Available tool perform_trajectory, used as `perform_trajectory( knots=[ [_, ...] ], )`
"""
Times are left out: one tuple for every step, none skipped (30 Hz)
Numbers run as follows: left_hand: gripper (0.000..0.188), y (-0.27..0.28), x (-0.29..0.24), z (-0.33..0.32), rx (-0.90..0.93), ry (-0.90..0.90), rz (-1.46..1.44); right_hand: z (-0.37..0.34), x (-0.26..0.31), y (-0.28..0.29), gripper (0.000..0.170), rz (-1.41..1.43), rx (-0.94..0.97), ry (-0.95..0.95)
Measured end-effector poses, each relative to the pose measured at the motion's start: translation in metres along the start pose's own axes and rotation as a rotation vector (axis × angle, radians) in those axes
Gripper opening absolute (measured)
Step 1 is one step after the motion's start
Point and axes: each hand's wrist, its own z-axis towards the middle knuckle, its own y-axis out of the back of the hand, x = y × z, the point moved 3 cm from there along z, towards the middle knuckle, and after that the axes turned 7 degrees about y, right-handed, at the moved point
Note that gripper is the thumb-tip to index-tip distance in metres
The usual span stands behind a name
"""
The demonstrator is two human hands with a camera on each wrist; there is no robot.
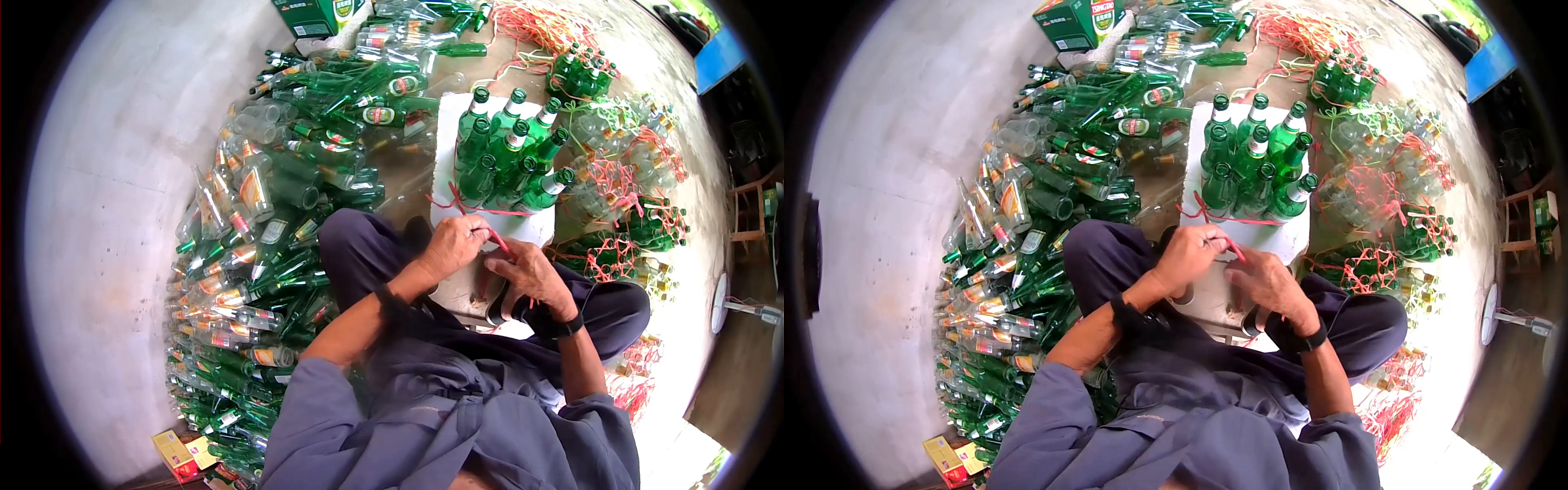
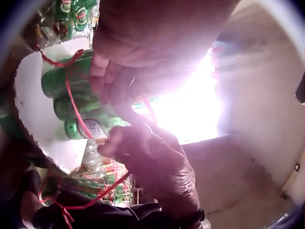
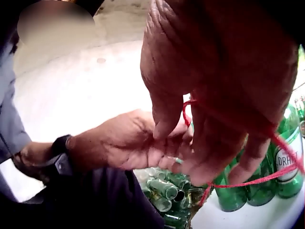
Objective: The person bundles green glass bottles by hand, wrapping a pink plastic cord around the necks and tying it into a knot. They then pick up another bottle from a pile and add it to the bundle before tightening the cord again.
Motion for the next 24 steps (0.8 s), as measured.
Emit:
perform_trajectory(
  knots=[
    [0.014,0.007,-0.005,0.004,-0.026,-0.014,-0.031,0.007,-0.004,-0.005,0.038,0.085,-0.08,0.005],
    [0.014,0.014,-0.01,0.007,-0.051,-0.027,-0.061,0.009,-0.008,-0.007,0.038,0.088,-0.085,0.004],
    [0.015,0.022,-0.016,0.011,-0.06,0.03,-0.035,0.011,-0.009,-0.004,0.032,0.133,-0.193,0.043],
    [0.015,0.029,-0.019,0.016,-0.056,0.028,-0.033,0.013,-0.007,-0.001,0.027,0.177,-0.302,0.083],
    [0.017,0.036,-0.02,0.021,-0.082,0.018,-0.023,0.014,0.0,0.002,0.023,0.253,-0.39,0.11],
    [0.018,0.043,-0.02,0.027,-0.108,0.008,-0.014,0.015,0.005,0.006,0.023,0.254,-0.397,0.11],
    [0.021,0.047,-0.012,0.035,-0.078,0.024,-0.095,0.016,0.01,0.011,0.023,0.259,-0.446,0.131],
    [0.021,0.049,-0.009,0.037,-0.071,0.021,-0.094,0.018,0.014,0.016,0.023,0.263,-0.496,0.151],
    [0.02,0.053,-0.009,0.038,-0.079,0.076,-0.288,0.02,0.016,0.02,0.023,0.275,-0.523,0.157],
    [0.02,0.056,-0.007,0.04,-0.086,0.135,-0.482,0.022,0.015,0.022,0.023,0.277,-0.53,0.155],
    [0.018,0.056,-0.001,0.043,-0.098,0.155,-0.63,0.024,0.014,0.025,0.023,0.225,-0.559,0.175],
    [0.018,0.059,-0.001,0.043,-0.092,0.157,-0.628,0.026,0.013,0.027,0.022,0.173,-0.585,0.194],
    [0.017,0.062,-0.002,0.042,-0.001,0.12,-0.632,0.029,0.011,0.027,0.022,0.152,-0.588,0.228],
    [0.016,0.065,-0.004,0.041,0.089,0.083,-0.635,0.034,0.011,0.027,0.022,0.154,-0.591,0.226],
    [0.015,0.065,-0.01,0.038,0.16,0.069,-0.603,0.039,0.01,0.024,0.021,0.176,-0.573,0.165],
    [0.015,0.066,-0.016,0.035,0.166,0.074,-0.601,0.043,0.009,0.02,0.021,0.199,-0.557,0.102],
    [0.015,0.065,-0.026,0.033,0.256,0.019,-0.581,0.051,0.007,0.016,0.021,0.209,-0.555,0.153],
    [0.016,0.063,-0.033,0.031,0.346,-0.038,-0.558,0.056,0.01,0.013,0.021,0.213,-0.561,0.152],
    [0.019,0.061,-0.032,0.031,0.371,-0.06,-0.589,0.062,0.014,0.009,0.021,0.26,-0.54,0.161],
    [0.019,0.059,-0.033,0.031,0.378,-0.058,-0.584,0.067,0.018,0.004,0.022,0.307,-0.517,0.171],
    [0.019,0.058,-0.034,0.031,0.318,-0.049,-0.625,0.07,0.022,0.0,0.026,0.416,-0.514,0.207],
    [0.02,0.058,-0.034,0.033,0.258,-0.04,-0.666,0.072,0.017,0.001,0.026,0.42,-0.52,0.208],
    [0.023,0.06,-0.03,0.035,0.276,-0.055,-0.708,0.076,0.008,0.0,0.028,0.364,-0.497,0.201],
    [0.023,0.059,-0.029,0.037,0.282,-0.054,-0.704,0.078,0.007,0.001,0.03,0.307,-0.474,0.194]
  ],
)
